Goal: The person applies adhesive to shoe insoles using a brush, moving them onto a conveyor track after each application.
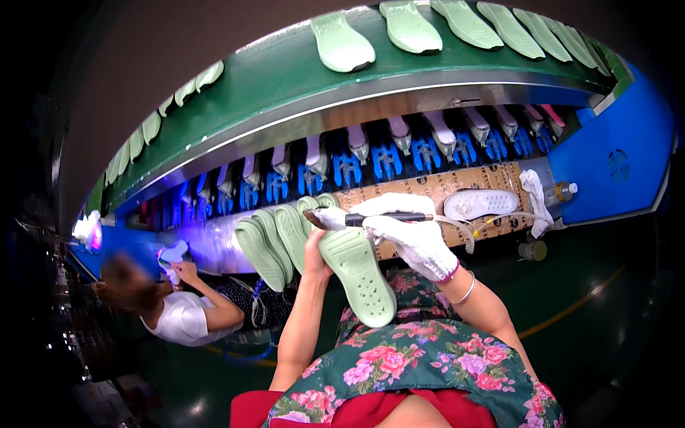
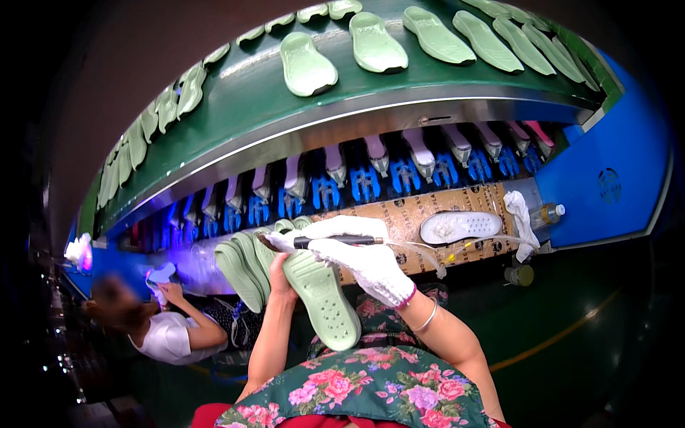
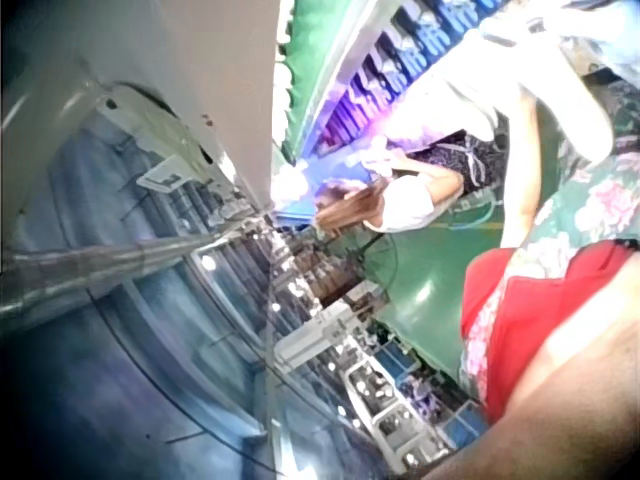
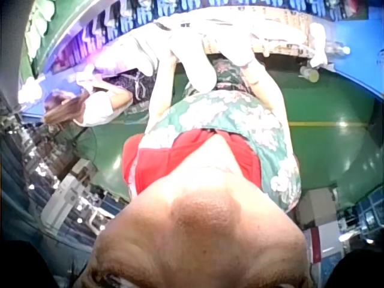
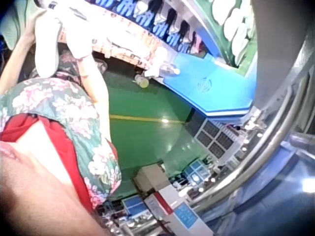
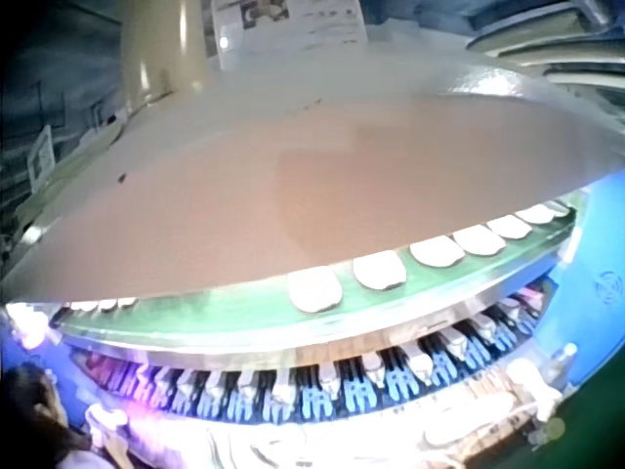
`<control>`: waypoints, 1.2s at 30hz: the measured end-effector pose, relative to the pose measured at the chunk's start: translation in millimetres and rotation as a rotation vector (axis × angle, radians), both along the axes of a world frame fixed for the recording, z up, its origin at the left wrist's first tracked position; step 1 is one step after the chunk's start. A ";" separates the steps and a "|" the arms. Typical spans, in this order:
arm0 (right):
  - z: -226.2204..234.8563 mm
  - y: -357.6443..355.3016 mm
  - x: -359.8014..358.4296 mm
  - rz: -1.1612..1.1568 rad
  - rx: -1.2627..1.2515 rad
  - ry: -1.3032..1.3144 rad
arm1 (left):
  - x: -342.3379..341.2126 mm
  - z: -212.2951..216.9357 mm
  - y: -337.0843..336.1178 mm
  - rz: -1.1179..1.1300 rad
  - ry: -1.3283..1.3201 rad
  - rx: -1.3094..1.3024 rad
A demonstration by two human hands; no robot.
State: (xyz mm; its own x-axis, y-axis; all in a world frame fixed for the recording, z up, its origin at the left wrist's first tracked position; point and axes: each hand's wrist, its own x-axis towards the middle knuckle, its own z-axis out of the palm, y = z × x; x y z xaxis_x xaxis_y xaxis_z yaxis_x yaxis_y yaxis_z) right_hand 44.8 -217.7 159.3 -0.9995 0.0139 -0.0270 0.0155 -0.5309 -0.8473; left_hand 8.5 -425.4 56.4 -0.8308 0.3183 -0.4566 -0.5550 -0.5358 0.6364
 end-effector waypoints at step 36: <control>0.8 -33.7 -10.4 -0.298 0.916 0.531 | 23.9 28.4 27.2 -0.134 0.232 0.582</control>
State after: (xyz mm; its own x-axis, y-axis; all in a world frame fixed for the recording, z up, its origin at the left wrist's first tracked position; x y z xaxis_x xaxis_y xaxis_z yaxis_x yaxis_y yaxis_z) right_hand 34.5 -251.4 160.1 -0.8340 0.0514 0.5494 -0.4923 0.3803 -0.7829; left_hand 32.4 -398.3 84.8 -0.8231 0.5678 0.0093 -0.5238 -0.7654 0.3739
